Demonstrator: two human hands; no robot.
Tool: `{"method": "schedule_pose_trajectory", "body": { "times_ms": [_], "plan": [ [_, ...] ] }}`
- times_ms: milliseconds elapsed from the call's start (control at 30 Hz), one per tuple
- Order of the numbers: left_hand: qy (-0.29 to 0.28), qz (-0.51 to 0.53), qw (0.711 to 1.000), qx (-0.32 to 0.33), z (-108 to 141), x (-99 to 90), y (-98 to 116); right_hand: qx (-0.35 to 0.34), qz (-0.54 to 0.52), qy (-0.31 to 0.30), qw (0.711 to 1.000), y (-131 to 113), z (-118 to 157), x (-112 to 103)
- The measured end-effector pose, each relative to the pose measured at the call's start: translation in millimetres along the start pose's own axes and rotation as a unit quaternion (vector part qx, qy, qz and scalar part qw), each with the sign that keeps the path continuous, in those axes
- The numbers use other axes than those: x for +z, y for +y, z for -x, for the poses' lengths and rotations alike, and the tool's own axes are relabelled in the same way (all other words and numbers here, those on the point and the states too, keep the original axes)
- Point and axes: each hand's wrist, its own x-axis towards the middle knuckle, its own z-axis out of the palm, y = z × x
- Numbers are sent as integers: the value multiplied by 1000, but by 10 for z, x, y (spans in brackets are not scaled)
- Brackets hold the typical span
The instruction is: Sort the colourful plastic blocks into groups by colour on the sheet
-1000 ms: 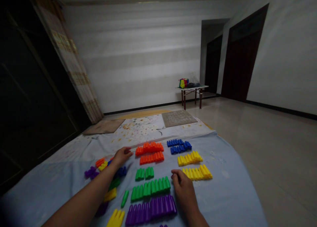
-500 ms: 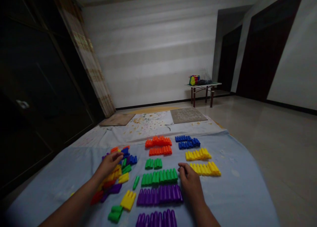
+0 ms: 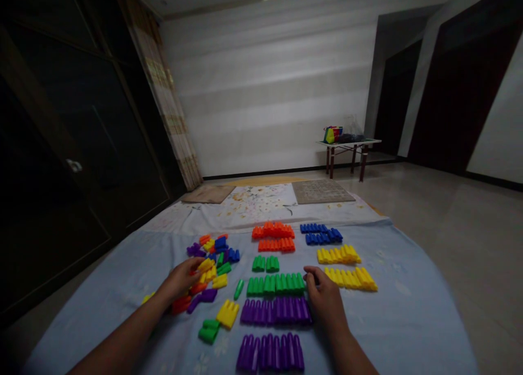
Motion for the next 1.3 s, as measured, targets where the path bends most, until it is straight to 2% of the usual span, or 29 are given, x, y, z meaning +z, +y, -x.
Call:
{"method": "schedule_pose_trajectory", "body": {
  "times_ms": [167, 333, 433, 667, 833, 967, 1133, 1300],
  "plan": [
    [-2, 24, 1000, 0, 73, 8, 51, -2, -1, -5, 1000, 11, 1, 6],
    [-71, 72, 994, 30, 71, 54, 151, -12, 12, -3, 1000, -5, -1, 1],
    [-99, 60, 993, 31, 34, 83, 201, -18, 15, -1, 1000, -11, -7, -1],
    [-19, -76, 997, -11, 41, 131, 343, -25, 18, 9, 999, -17, -21, -38],
    [-35, -137, 990, -25, 173, 199, 473, -44, 17, 30, 998, -60, -23, -72],
    [-51, -165, 985, -20, 157, 253, 444, -66, 23, 35, 997, -105, -21, -69],
    [-48, -173, 984, 17, 35, 320, 265, -74, 24, 33, 996, -108, -35, -51],
    [8, -118, 988, 95, 80, 377, 237, -74, 23, 33, 996, -85, -43, -42]
  ]
}}
